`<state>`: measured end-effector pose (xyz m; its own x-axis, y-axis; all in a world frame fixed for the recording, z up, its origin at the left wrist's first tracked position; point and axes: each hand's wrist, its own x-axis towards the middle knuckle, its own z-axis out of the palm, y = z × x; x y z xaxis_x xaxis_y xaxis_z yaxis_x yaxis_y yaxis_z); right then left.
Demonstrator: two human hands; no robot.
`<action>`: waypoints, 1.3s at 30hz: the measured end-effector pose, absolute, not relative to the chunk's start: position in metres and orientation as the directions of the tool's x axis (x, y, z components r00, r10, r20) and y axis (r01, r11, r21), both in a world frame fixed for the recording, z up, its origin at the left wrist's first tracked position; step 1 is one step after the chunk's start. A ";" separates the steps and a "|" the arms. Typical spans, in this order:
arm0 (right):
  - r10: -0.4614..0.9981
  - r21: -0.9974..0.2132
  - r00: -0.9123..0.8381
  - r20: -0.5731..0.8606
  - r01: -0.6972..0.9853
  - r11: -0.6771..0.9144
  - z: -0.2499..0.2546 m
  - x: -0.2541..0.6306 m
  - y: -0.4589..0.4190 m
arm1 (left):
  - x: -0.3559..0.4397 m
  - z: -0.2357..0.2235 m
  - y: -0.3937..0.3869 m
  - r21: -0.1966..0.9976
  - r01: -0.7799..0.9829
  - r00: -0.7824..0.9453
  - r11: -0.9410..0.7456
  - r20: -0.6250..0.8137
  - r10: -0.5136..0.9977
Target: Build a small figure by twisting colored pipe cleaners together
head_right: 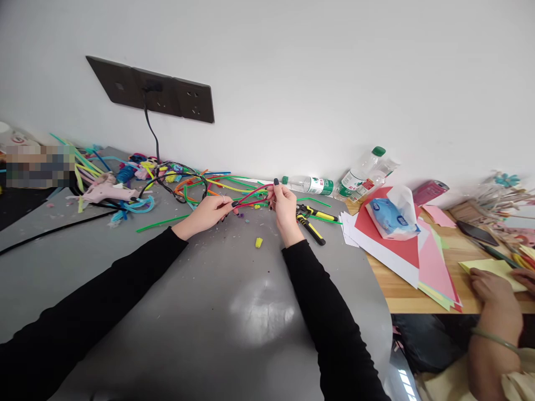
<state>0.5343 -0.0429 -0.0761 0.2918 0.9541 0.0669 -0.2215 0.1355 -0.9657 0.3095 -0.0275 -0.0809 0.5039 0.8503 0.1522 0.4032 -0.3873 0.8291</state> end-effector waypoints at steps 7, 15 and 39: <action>0.969 -0.896 0.227 -0.099 -0.443 0.012 -0.069 0.529 -0.043 | 0.307 -0.083 -0.019 0.757 0.507 0.336 -0.412 0.268 0.903; 0.978 -0.774 0.195 -0.079 -0.631 0.063 -0.061 0.527 -0.047 | 0.306 -0.077 -0.023 0.922 0.276 0.402 -0.273 0.147 0.904; 0.963 -0.886 0.257 0.082 -0.423 0.189 -0.071 0.529 -0.045 | 0.307 -0.068 -0.029 0.984 0.100 0.505 0.147 -0.178 0.845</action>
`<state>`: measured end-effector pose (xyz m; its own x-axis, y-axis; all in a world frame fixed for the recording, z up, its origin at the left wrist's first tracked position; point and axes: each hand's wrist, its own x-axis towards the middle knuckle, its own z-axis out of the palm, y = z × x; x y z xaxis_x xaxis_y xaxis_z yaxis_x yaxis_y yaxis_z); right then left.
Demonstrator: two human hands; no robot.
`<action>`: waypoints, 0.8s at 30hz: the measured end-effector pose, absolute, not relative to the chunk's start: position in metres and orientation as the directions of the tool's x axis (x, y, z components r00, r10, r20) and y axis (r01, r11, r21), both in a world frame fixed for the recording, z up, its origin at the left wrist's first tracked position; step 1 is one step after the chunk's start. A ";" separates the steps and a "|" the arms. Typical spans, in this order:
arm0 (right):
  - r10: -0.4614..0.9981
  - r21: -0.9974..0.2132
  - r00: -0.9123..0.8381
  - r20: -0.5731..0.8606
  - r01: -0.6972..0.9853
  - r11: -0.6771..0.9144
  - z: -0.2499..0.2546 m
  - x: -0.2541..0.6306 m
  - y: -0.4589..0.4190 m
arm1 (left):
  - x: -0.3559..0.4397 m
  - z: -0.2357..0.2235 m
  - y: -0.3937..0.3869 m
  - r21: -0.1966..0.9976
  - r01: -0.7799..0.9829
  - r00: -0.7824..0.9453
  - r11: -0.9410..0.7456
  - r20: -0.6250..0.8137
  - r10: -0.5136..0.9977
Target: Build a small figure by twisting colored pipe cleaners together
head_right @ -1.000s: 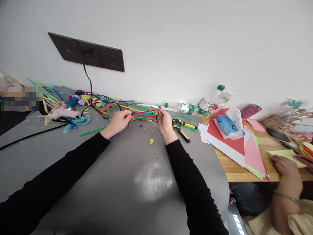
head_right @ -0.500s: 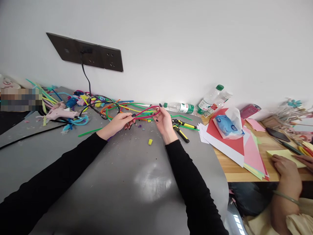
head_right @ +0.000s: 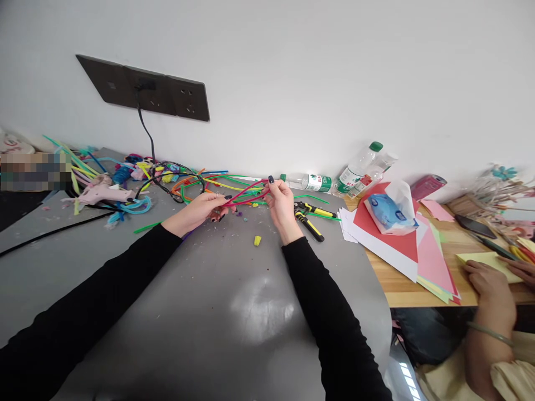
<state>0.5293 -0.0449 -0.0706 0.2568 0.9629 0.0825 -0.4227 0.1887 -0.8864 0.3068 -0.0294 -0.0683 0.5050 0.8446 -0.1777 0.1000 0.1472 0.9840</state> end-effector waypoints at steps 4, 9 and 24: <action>0.955 -0.911 0.281 0.101 -0.360 0.202 -0.071 0.530 -0.045 | 0.306 -0.070 -0.028 0.976 0.085 0.520 0.200 -0.215 0.826; 0.941 -0.933 0.315 0.126 -0.285 0.220 -0.072 0.532 -0.044 | 0.305 -0.073 -0.025 0.971 0.091 0.531 0.222 -0.236 0.814; 0.913 -0.934 0.381 0.145 -0.251 0.253 -0.075 0.533 -0.042 | 0.305 -0.070 -0.030 0.971 0.209 0.612 0.115 -0.221 0.760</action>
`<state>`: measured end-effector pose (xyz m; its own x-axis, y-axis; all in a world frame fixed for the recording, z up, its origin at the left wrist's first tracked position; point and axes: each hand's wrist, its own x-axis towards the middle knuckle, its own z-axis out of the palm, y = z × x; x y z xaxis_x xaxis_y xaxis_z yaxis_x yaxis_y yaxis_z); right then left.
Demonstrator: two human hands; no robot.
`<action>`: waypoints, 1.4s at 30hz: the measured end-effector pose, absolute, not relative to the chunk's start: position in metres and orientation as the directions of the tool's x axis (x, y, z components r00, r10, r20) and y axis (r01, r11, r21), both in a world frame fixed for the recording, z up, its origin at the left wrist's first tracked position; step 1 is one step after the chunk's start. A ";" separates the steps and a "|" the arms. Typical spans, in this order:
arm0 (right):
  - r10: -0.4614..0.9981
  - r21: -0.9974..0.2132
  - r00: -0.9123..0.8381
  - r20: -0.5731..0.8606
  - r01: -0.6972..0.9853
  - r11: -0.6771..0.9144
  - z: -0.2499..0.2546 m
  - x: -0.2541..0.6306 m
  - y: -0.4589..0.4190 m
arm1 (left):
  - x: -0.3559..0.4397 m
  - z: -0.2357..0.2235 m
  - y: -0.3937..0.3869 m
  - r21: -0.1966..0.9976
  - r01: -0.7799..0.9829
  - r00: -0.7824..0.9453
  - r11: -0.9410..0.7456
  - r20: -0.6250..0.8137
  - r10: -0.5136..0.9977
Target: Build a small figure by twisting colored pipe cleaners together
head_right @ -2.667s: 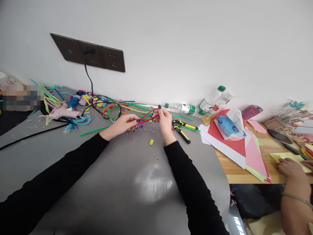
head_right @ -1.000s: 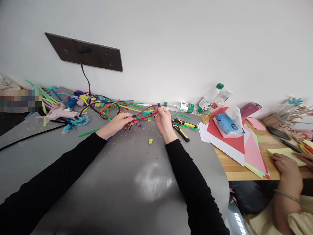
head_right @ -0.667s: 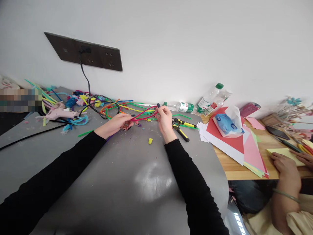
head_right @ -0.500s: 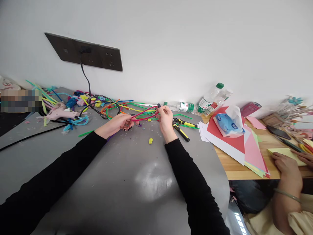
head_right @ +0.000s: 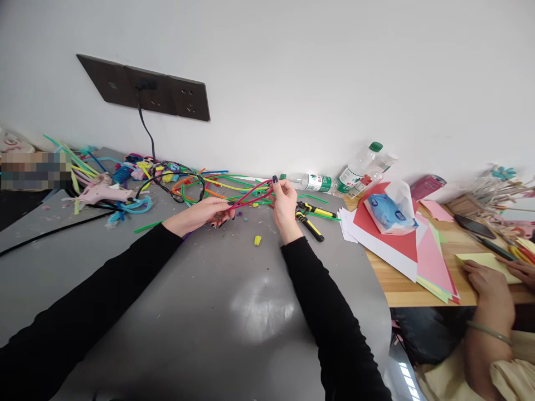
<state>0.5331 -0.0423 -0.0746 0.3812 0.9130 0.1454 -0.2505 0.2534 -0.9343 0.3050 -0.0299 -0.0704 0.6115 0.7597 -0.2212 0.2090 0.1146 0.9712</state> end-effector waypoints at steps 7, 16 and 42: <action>0.919 -0.935 0.364 0.150 -0.250 0.251 -0.074 0.531 -0.042 | 0.305 -0.072 -0.031 0.972 0.209 0.608 0.104 -0.212 0.765; 0.904 -0.948 0.412 0.112 -0.230 0.222 -0.073 0.530 -0.044 | 0.306 -0.082 -0.025 0.984 0.167 0.523 0.059 -0.139 0.841; 0.704 -0.297 -0.410 0.580 0.699 0.651 -0.085 0.517 -0.051 | 0.310 -0.063 -0.037 0.788 0.422 0.472 -0.448 0.231 0.851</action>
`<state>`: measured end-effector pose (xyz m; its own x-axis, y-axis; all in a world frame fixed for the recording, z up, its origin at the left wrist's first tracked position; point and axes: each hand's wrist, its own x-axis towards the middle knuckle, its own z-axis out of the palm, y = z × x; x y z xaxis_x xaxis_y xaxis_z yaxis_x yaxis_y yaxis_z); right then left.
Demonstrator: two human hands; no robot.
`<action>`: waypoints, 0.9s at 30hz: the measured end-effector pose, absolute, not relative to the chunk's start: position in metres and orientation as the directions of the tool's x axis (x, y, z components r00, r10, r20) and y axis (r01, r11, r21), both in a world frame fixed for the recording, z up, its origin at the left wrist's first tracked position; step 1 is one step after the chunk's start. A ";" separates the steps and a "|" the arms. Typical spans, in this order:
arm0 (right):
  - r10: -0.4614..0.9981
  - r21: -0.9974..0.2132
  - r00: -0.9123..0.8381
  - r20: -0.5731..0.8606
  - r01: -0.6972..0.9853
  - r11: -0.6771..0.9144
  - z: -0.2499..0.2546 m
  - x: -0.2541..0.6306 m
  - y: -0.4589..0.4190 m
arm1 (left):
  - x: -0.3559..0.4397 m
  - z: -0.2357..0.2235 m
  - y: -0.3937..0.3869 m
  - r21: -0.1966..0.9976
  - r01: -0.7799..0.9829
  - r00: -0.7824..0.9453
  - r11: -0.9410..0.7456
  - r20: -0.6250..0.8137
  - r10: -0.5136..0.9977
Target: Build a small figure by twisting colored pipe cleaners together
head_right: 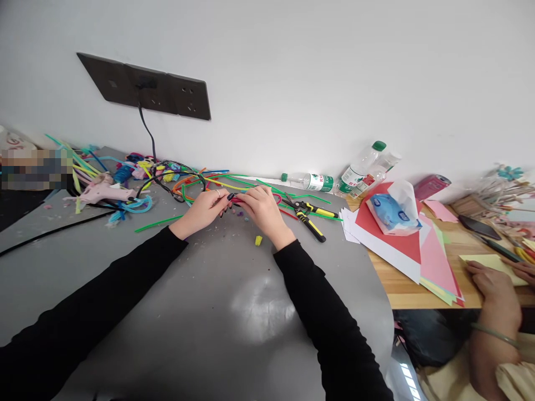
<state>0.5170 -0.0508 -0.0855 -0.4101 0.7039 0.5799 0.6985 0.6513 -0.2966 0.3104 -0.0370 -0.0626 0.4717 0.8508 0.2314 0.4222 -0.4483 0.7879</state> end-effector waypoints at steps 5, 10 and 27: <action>0.708 -0.334 -0.378 0.596 0.685 0.647 -0.089 0.516 -0.049 | 0.310 -0.063 -0.037 0.797 0.405 0.474 -0.448 0.236 0.848; 0.715 -0.366 -0.353 0.603 0.675 0.641 -0.095 0.516 -0.046 | 0.310 -0.071 -0.033 0.885 0.318 0.470 -0.340 0.165 0.867; 0.710 -0.242 -0.423 0.564 0.737 0.631 -0.092 0.519 -0.046 | 0.309 -0.075 -0.031 0.869 0.284 0.460 -0.406 0.247 0.853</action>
<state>0.5191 -0.0461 -0.0925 -0.4229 0.7096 0.5636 0.7368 0.6313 -0.2421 0.3088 -0.0306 -0.0751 0.4602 0.8526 0.2474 0.2844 -0.4055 0.8687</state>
